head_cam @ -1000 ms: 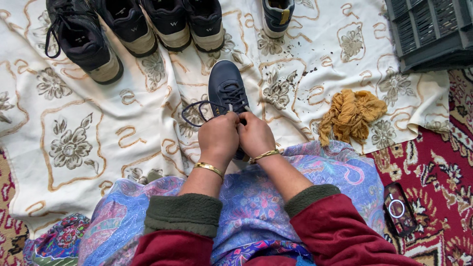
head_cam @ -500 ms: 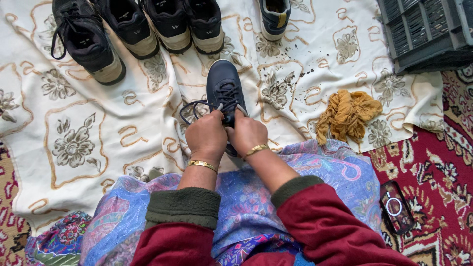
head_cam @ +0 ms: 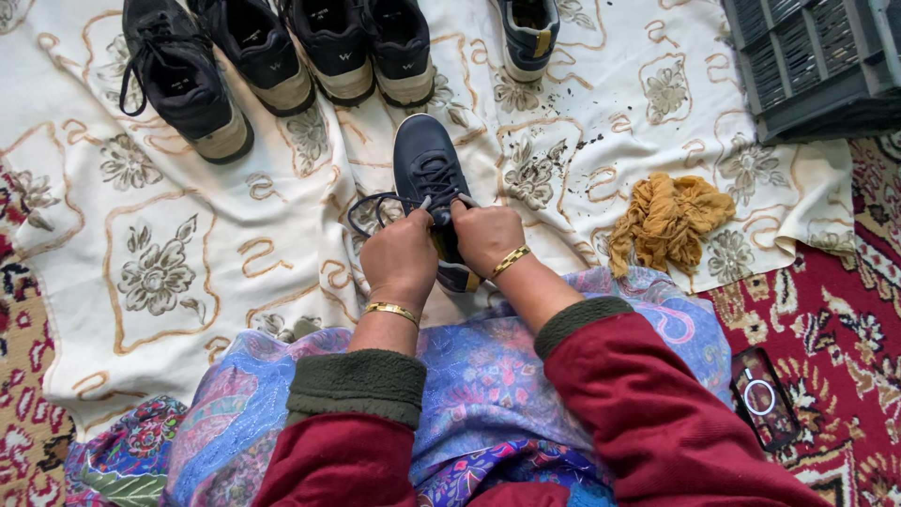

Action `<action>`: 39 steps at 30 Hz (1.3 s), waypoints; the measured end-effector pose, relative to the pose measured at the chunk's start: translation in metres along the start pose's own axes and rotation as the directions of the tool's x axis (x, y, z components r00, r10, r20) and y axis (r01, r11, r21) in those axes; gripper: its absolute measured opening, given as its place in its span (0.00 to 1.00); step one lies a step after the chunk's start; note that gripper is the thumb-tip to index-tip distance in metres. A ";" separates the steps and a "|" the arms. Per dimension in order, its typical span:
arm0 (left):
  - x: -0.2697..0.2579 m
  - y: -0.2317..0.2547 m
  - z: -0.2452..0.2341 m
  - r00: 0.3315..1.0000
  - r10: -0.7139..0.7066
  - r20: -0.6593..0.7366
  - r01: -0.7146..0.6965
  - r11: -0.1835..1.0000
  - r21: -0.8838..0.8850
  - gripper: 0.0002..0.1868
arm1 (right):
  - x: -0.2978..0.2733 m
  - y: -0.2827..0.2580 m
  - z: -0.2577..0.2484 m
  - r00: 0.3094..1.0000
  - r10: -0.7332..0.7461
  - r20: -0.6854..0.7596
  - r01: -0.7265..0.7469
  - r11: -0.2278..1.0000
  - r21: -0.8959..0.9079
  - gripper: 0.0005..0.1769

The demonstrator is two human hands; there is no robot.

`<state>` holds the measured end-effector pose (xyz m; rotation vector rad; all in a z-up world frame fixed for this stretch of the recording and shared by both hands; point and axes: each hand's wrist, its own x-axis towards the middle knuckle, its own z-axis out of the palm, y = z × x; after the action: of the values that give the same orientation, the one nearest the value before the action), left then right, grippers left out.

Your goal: The person sits on a rug and laces a single dark blue sneaker. They thread the laces through the eyelets, pull them tight, and tie a knot, repeating the process to secure the shoe.

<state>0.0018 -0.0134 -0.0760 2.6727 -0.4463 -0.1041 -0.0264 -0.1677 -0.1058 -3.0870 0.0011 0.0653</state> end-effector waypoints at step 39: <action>0.021 -0.018 0.032 0.961 0.191 -0.200 -0.217 0.969 -0.120 0.08 | -0.016 0.001 0.003 0.987 0.060 -0.146 -0.046 0.994 0.100 0.21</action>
<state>0.0223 -0.0177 -0.1131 2.4530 -0.6261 0.1706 -0.0421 -0.1685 -0.1085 -2.9870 0.0899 -0.1589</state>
